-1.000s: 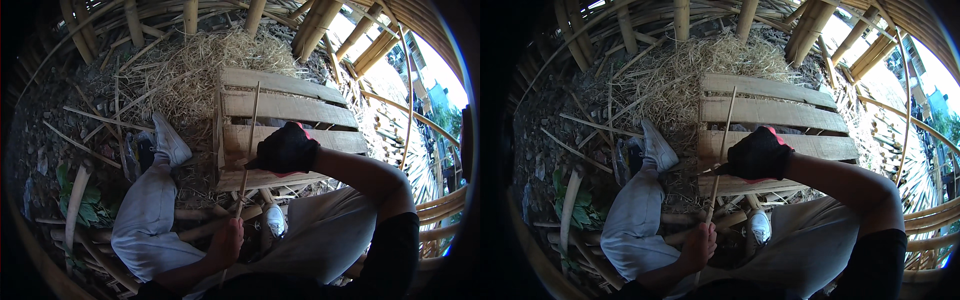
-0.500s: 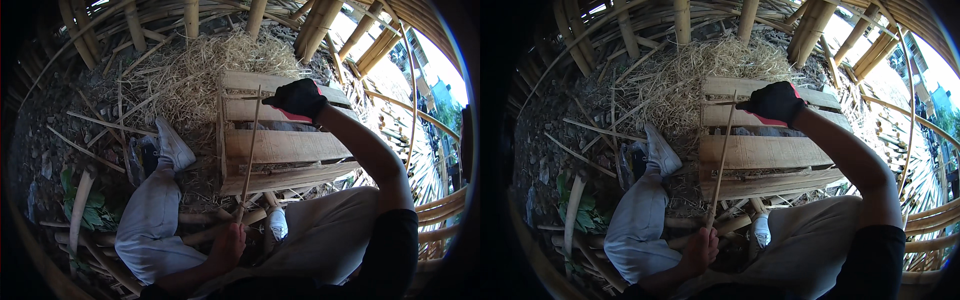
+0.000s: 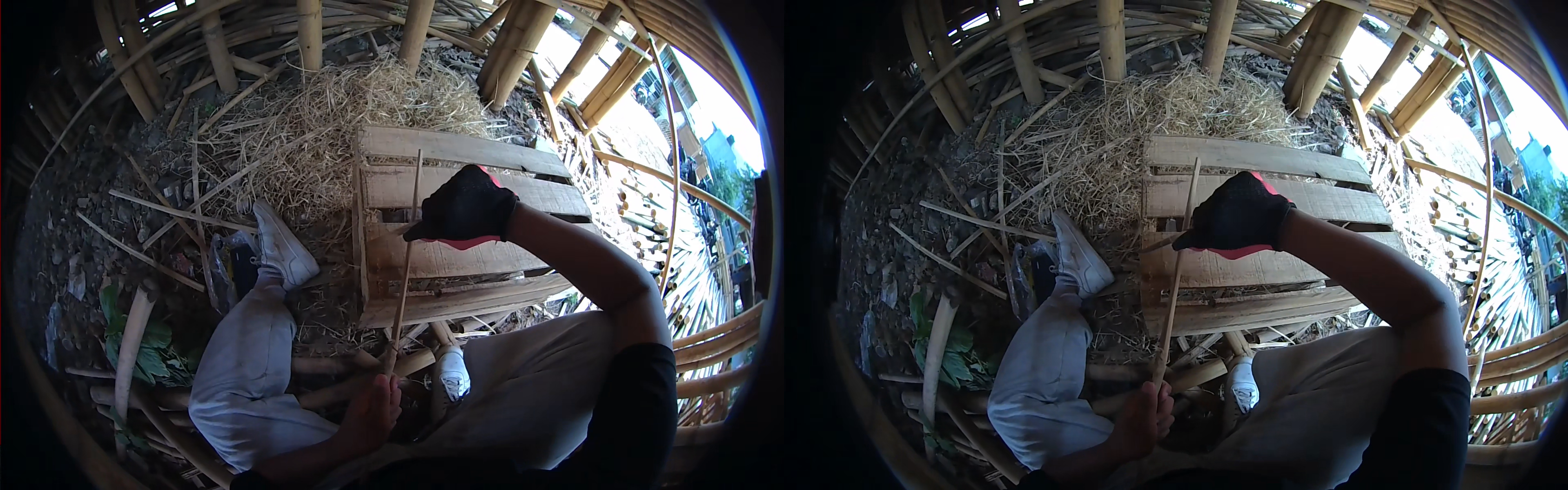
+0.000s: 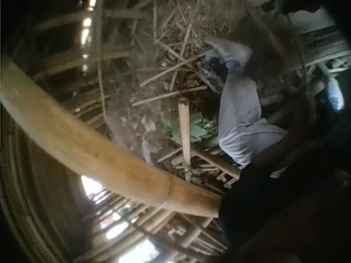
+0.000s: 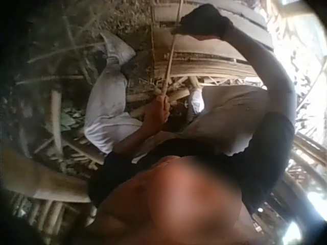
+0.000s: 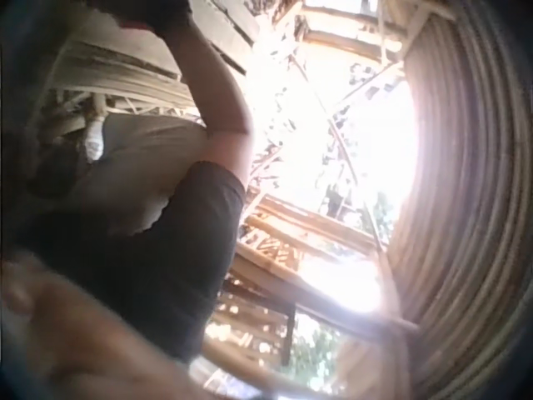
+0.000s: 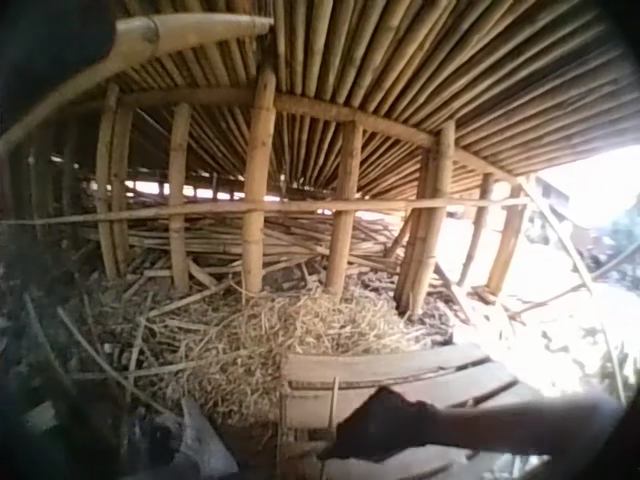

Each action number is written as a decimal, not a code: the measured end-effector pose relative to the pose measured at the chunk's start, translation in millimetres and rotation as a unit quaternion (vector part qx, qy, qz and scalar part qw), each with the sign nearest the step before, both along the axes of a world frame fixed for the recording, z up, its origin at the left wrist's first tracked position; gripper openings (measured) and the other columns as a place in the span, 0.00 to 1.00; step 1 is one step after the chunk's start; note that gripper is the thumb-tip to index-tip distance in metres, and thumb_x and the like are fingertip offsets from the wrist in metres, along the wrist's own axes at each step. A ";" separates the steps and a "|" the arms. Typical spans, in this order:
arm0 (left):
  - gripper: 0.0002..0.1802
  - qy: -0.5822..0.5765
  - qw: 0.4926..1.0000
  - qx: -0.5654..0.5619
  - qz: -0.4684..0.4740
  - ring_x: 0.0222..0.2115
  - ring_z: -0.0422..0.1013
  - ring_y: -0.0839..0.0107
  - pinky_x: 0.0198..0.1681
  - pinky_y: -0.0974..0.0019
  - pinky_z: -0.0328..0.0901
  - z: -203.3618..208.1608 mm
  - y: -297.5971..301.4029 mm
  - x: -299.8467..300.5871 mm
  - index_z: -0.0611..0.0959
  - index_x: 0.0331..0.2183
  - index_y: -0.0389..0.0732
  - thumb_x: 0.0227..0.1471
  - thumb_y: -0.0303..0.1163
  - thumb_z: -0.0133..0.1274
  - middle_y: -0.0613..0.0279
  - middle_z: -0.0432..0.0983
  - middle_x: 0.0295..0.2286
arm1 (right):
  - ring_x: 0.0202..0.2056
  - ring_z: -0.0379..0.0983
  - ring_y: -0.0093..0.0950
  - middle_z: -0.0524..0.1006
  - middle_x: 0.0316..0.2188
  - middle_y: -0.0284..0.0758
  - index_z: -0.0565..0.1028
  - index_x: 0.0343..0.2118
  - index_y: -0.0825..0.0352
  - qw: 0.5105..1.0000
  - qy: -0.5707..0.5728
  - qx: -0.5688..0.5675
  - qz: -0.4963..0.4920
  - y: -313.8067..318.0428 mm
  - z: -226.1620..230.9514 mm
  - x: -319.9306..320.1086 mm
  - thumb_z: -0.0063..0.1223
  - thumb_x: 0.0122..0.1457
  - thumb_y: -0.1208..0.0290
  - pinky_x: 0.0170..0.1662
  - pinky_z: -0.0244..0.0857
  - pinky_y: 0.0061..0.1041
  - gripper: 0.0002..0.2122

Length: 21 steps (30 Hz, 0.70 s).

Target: The person sits on the ground and uses a knife to shave a long bamboo stick, repeatedly drawing the blade along its length to smooth the surface. The person holds the bamboo with one hand and guides the knife with the other, working over a wooden crate.

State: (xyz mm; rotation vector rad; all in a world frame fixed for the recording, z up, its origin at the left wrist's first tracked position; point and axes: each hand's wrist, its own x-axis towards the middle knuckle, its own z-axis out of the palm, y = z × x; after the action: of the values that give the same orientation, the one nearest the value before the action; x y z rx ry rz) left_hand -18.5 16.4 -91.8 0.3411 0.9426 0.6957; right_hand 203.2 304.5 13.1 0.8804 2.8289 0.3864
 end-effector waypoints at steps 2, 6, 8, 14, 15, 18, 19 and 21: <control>0.25 0.012 1.000 0.008 -0.002 0.15 0.46 0.82 0.18 0.71 0.44 2.8 3.2 0.6 0.66 0.36 0.53 0.70 0.64 0.35 0.77 0.52 0.19 | 0.22 0.79 0.35 0.80 0.18 0.31 0.81 0.20 0.56 0.997 0.018 0.040 -0.063 22.5 5.4 4.9 0.47 0.66 0.37 0.27 0.71 0.35 0.28; 0.25 0.008 0.999 0.024 -0.020 0.15 0.46 0.83 0.18 0.72 0.44 8.6 6.7 1.3 0.66 0.36 0.52 0.70 0.64 0.36 0.76 0.52 0.18 | 0.25 0.81 0.37 0.82 0.21 0.36 0.85 0.25 0.54 0.968 -0.113 0.069 -0.213 79.7 25.3 37.4 0.37 0.67 0.32 0.31 0.72 0.37 0.33; 0.26 0.017 0.999 0.010 -0.025 0.15 0.46 0.83 0.18 0.72 0.44 6.5 6.4 -0.4 0.66 0.36 0.52 0.70 0.64 0.36 0.76 0.52 0.18 | 0.28 0.82 0.37 0.83 0.23 0.36 0.86 0.28 0.52 0.963 -0.116 0.043 -0.241 70.3 4.1 43.0 0.35 0.68 0.32 0.33 0.73 0.36 0.32; 0.28 0.004 0.999 0.034 -0.018 0.15 0.46 0.83 0.18 0.72 0.44 6.5 1.3 -5.2 0.66 0.36 0.51 0.67 0.67 0.38 0.77 0.51 0.18 | 0.33 0.82 0.39 0.83 0.31 0.41 0.84 0.42 0.53 0.924 0.053 -0.050 -0.374 33.9 24.3 22.4 0.37 0.73 0.46 0.37 0.74 0.42 0.22; 0.28 -0.014 0.999 0.036 -0.024 0.14 0.46 0.83 0.18 0.72 0.44 6.6 4.9 -6.0 0.66 0.36 0.51 0.67 0.68 0.38 0.76 0.51 0.18 | 0.33 0.81 0.39 0.83 0.31 0.40 0.83 0.45 0.52 0.960 0.070 -0.018 -0.272 20.4 21.7 23.5 0.41 0.72 0.50 0.36 0.74 0.42 0.18; 0.32 -0.121 0.992 -0.021 -0.034 0.14 0.46 0.83 0.18 0.72 0.44 2.4 12.7 -13.3 0.66 0.36 0.51 0.62 0.72 0.41 0.76 0.51 0.17 | 0.31 0.81 0.36 0.82 0.28 0.32 0.83 0.50 0.46 0.993 0.079 -0.058 -0.062 -33.6 24.8 -0.3 0.51 0.67 0.57 0.30 0.72 0.39 0.13; 0.30 -0.122 0.992 -0.020 -0.040 0.15 0.46 0.83 0.19 0.72 0.45 3.3 13.7 -15.9 0.66 0.36 0.51 0.64 0.71 0.39 0.77 0.51 0.18 | 0.28 0.81 0.34 0.81 0.27 0.31 0.84 0.49 0.44 0.995 0.075 -0.067 0.010 -52.4 31.9 -13.4 0.50 0.68 0.57 0.27 0.71 0.38 0.12; 0.28 -0.121 0.991 -0.016 -0.053 0.17 0.47 0.84 0.20 0.73 0.45 7.7 15.4 -19.8 0.66 0.37 0.51 0.68 0.67 0.36 0.77 0.51 0.19 | 0.23 0.80 0.34 0.80 0.21 0.31 0.85 0.29 0.53 0.993 0.003 -0.112 -0.024 -79.6 37.5 -38.5 0.46 0.68 0.42 0.24 0.70 0.36 0.23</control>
State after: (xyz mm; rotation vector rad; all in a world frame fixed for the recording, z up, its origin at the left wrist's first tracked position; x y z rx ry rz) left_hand -38.3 31.9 -84.1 0.2699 0.6993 0.6077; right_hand 164.7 224.8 50.6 0.8995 2.7793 0.0566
